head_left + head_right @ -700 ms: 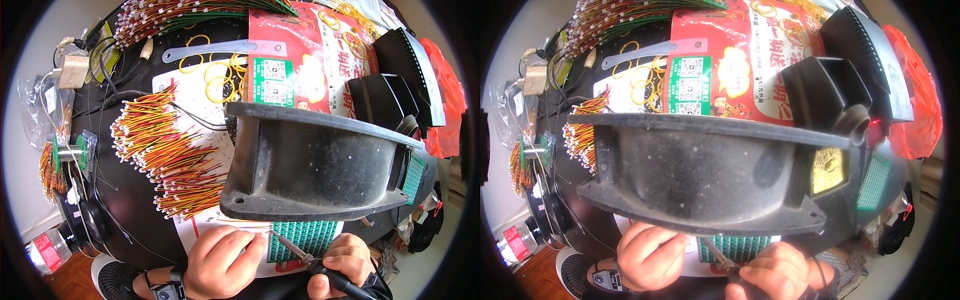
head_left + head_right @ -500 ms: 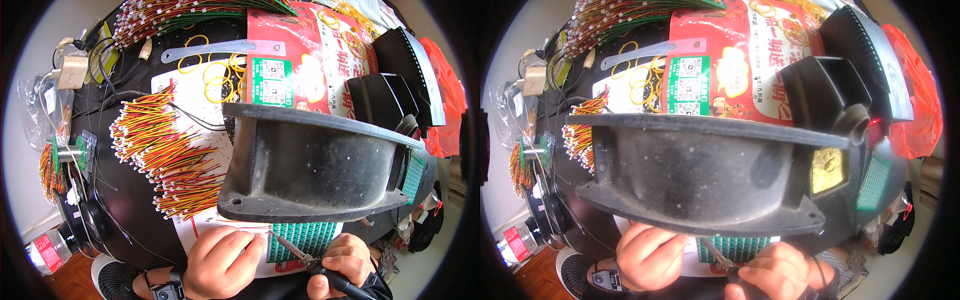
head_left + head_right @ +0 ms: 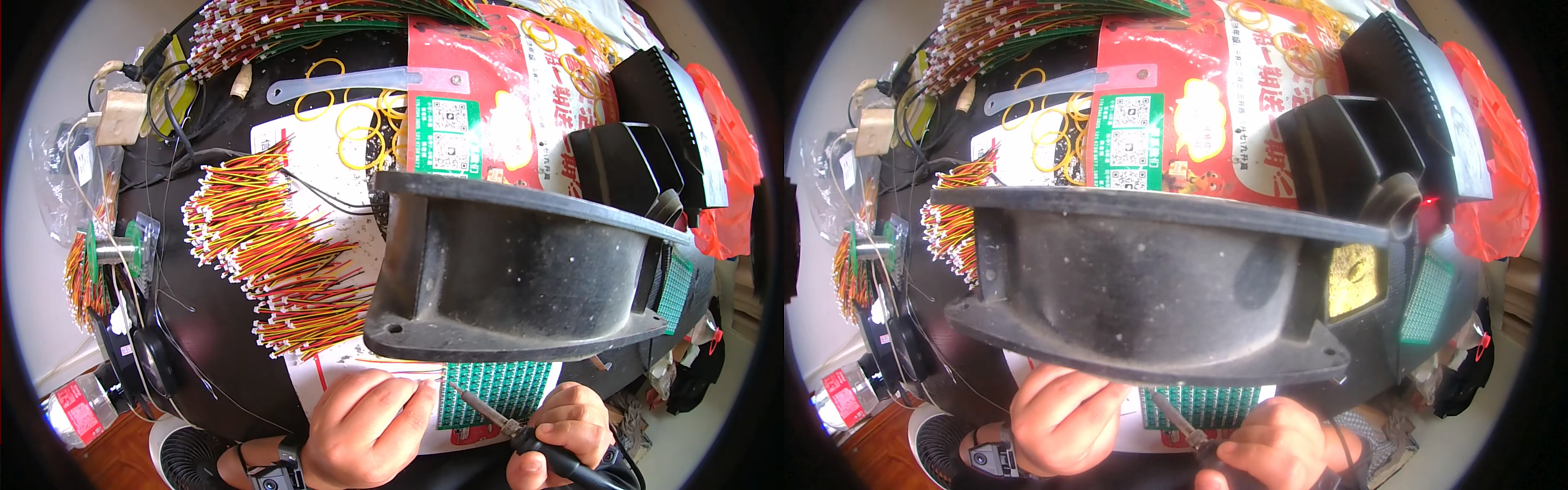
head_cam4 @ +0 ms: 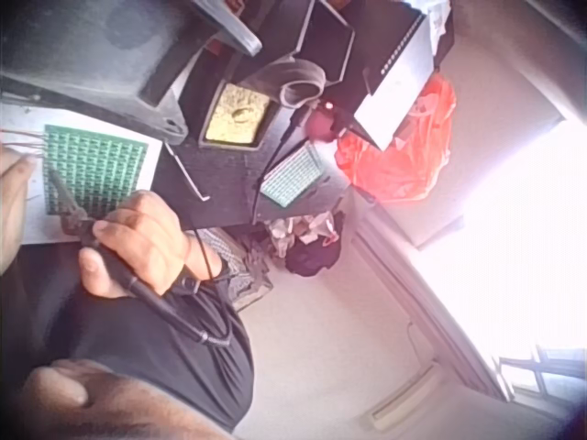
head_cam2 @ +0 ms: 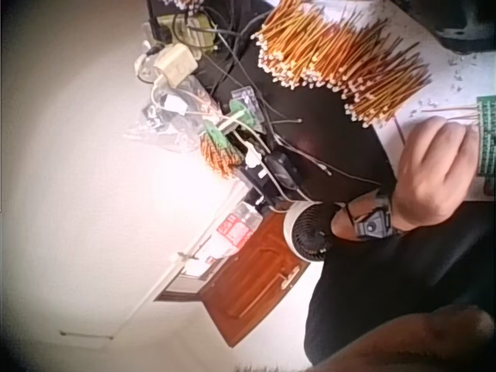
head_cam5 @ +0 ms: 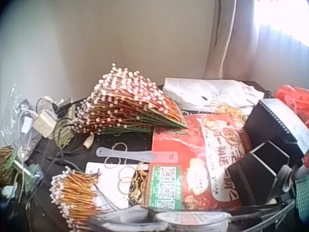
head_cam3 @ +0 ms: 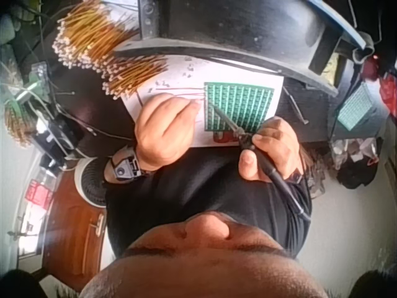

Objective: Soldering wires to printed circuit boards.

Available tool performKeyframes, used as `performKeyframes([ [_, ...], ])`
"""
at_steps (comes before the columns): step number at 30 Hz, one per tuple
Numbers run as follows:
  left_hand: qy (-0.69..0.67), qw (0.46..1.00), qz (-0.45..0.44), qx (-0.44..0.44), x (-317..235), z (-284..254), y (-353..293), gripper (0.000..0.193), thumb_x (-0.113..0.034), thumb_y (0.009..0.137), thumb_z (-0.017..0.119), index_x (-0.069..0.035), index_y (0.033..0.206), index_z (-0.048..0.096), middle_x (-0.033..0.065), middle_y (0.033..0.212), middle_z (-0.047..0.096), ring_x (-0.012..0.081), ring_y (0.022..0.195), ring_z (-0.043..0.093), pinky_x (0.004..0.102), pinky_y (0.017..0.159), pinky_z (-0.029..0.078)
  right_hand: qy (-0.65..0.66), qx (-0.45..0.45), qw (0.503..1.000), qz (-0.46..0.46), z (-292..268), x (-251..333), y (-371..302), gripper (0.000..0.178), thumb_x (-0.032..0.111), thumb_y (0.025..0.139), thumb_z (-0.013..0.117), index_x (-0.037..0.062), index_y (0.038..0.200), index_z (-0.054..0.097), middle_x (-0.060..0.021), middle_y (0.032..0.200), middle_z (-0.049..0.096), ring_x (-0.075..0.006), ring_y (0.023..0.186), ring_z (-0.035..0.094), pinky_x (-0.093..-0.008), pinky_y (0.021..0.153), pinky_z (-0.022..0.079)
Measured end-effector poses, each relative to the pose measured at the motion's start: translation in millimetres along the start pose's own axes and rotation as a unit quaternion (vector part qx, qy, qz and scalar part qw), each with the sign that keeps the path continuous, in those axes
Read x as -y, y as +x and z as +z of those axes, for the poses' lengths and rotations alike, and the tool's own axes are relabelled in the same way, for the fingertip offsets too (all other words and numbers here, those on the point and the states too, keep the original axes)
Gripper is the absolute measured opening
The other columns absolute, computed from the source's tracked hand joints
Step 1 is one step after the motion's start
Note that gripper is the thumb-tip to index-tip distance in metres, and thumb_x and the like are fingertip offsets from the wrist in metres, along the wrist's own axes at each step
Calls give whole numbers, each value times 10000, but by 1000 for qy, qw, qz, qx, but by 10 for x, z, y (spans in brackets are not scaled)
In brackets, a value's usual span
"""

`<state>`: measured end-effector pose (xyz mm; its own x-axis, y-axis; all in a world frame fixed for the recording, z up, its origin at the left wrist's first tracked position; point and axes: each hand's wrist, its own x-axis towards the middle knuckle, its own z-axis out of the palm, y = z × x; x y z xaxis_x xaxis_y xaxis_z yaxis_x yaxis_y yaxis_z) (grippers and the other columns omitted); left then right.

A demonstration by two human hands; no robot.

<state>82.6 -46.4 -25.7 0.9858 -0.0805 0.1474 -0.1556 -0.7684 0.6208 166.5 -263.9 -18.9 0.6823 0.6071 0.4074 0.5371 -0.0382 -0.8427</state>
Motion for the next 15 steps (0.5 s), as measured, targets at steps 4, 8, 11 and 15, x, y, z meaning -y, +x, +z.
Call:
performKeyframes([
  [4, -17, 1000, -3, -12, 15, 28, -14, 315, 118, 656, 693, 55, 960, 747, 148, 952, 721, 281, 787, 679, 350, 702, 539, -7, 19, 1000, 1, -2, 2, 25, 249, 42, 804, 729, -79, 960, 578, -122, 698, 579, -187, 522, 507, -325, 486, 415],
  [8, -14, 1000, -2, -12, 19, 25, -13, 300, 115, 656, 699, 55, 946, 745, 145, 935, 722, 280, 773, 681, 349, 694, 537, -9, 14, 1000, -3, 20, 0, 34, 246, 36, 800, 732, -83, 954, 581, -124, 693, 576, -188, 514, 505, -323, 483, 411],
  [11, -33, 999, -12, -12, 28, 24, -49, 302, 114, 653, 702, 55, 946, 746, 140, 924, 723, 277, 770, 683, 350, 696, 535, -12, 4, 1000, -2, 34, 1, 32, 246, 31, 800, 731, -90, 952, 580, -125, 692, 573, -190, 511, 504, -325, 481, 408],
  [15, -36, 999, -16, -8, 23, 12, -38, 310, 111, 652, 704, 49, 952, 750, 133, 935, 723, 274, 786, 678, 352, 716, 535, -9, 14, 1000, -11, 25, -13, 31, 249, 26, 796, 731, -97, 952, 581, -127, 693, 571, -193, 508, 504, -325, 479, 409],
])
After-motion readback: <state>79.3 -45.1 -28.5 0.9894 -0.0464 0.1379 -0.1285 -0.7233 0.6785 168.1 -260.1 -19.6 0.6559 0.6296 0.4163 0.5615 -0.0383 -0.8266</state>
